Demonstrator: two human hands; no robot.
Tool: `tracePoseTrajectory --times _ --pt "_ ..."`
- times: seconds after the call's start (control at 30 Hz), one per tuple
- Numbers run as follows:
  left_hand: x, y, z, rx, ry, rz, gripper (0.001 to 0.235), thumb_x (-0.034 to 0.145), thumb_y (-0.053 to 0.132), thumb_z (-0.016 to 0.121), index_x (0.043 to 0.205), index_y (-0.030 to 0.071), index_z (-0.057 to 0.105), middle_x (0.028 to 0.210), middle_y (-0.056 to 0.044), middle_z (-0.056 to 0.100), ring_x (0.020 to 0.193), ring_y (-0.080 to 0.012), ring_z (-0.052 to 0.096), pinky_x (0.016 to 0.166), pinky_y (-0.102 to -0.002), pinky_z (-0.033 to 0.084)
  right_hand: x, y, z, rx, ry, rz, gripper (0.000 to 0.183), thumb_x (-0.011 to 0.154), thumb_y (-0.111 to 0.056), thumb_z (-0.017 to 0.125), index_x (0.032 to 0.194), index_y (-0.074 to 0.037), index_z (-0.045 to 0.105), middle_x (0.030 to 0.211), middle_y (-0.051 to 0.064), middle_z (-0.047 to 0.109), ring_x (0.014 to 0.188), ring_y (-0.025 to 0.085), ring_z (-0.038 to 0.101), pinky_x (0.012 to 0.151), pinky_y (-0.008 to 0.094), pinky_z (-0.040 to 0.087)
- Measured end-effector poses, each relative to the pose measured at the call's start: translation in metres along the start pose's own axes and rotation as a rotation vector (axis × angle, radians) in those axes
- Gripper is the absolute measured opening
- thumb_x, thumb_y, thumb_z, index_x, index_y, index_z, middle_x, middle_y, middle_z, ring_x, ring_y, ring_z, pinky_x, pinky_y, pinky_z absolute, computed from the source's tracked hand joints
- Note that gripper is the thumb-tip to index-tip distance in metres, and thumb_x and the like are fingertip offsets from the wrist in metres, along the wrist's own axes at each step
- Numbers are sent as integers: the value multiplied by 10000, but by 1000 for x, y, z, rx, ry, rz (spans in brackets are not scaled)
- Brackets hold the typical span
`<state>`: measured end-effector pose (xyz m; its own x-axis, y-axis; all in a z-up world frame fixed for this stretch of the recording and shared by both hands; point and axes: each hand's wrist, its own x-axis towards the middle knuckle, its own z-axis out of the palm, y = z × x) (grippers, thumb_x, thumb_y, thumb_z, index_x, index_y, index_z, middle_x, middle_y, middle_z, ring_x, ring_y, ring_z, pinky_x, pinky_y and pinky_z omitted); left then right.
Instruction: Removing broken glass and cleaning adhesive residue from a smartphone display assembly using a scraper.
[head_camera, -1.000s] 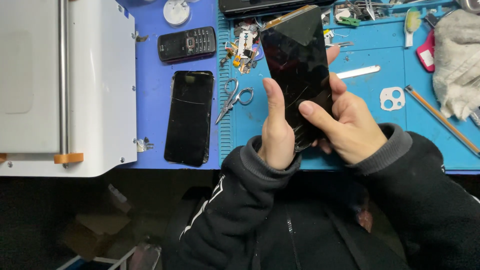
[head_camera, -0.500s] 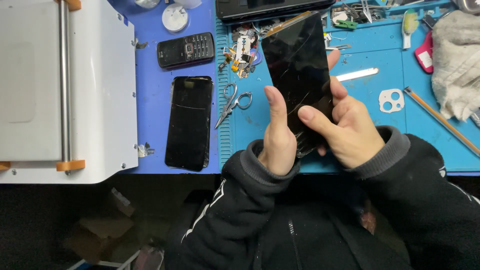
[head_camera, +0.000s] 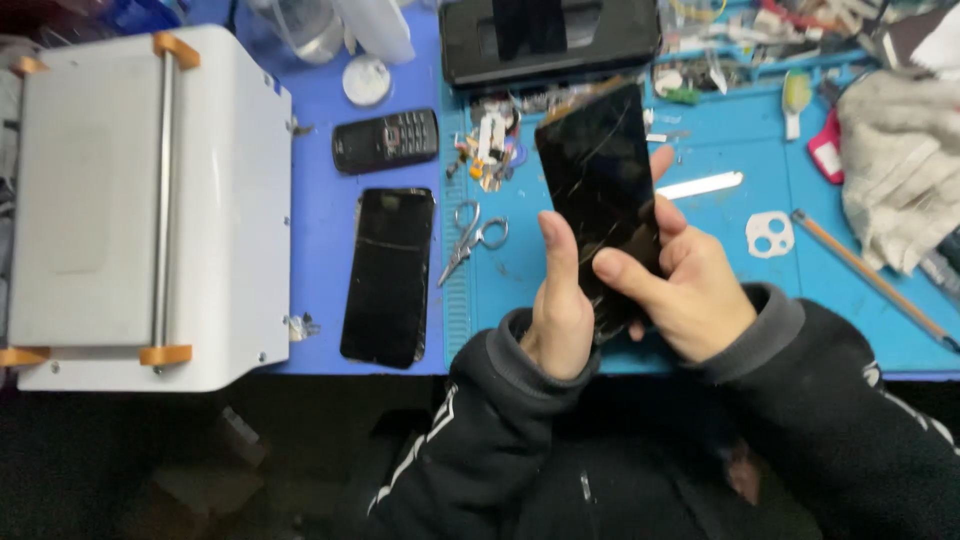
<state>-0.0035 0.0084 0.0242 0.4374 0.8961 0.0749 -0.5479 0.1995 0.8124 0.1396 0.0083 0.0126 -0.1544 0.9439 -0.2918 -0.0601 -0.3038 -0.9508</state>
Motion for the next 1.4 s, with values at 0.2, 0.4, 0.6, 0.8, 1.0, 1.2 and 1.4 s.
tracePoseTrajectory --times 0.2,0.4,0.6,0.8,1.0,1.2,1.4 --pt "4 6 5 -77 60 -16 1041 1027 763 106 1652 -36 340 1233 -63 579 1074 -170 590 901 -274 515 1 -1 0 93 -60 76 541 918 -252 625 1425 -139 476 909 -16 689 599 41 576 409 225 425" --pt "5 5 5 -56 42 -28 1039 991 766 89 1648 -4 324 1223 -51 575 1070 -165 595 884 -287 518 9 18 -13 167 -106 99 526 919 -280 600 1406 -122 478 866 30 714 589 82 651 403 241 479" --pt "5 1 4 -25 39 7 1052 1023 764 104 1651 -46 340 1221 -70 585 1077 -184 587 1016 -325 490 5 14 -5 34 -36 63 548 881 -220 701 1374 -91 501 889 19 705 578 72 591 408 230 428" --pt "5 5 3 -103 52 -10 1061 1002 770 99 1635 -46 342 1205 -66 603 1047 -181 600 962 -323 499 4 9 -7 78 -113 112 561 913 -275 642 1423 -134 457 878 22 696 602 69 616 412 238 469" --pt "5 3 4 3 61 11 1077 1004 785 106 1638 -47 362 1194 -62 590 1073 -177 586 1024 -319 489 9 31 -20 92 -121 81 589 905 -247 678 1435 -108 461 825 74 705 566 114 640 435 257 504" --pt "5 4 5 -6 67 20 1065 1007 779 108 1623 -48 374 1193 -58 600 1067 -181 595 1002 -319 493 2 7 -2 59 -31 84 571 878 -255 687 1395 -107 494 915 0 693 610 63 604 427 236 449" --pt "5 5 3 -74 62 3 1072 1006 785 106 1640 -43 353 1195 -56 604 1049 -172 596 968 -294 500 5 15 -12 91 -161 73 521 927 -283 626 1396 -102 491 917 16 696 632 76 636 472 245 513"
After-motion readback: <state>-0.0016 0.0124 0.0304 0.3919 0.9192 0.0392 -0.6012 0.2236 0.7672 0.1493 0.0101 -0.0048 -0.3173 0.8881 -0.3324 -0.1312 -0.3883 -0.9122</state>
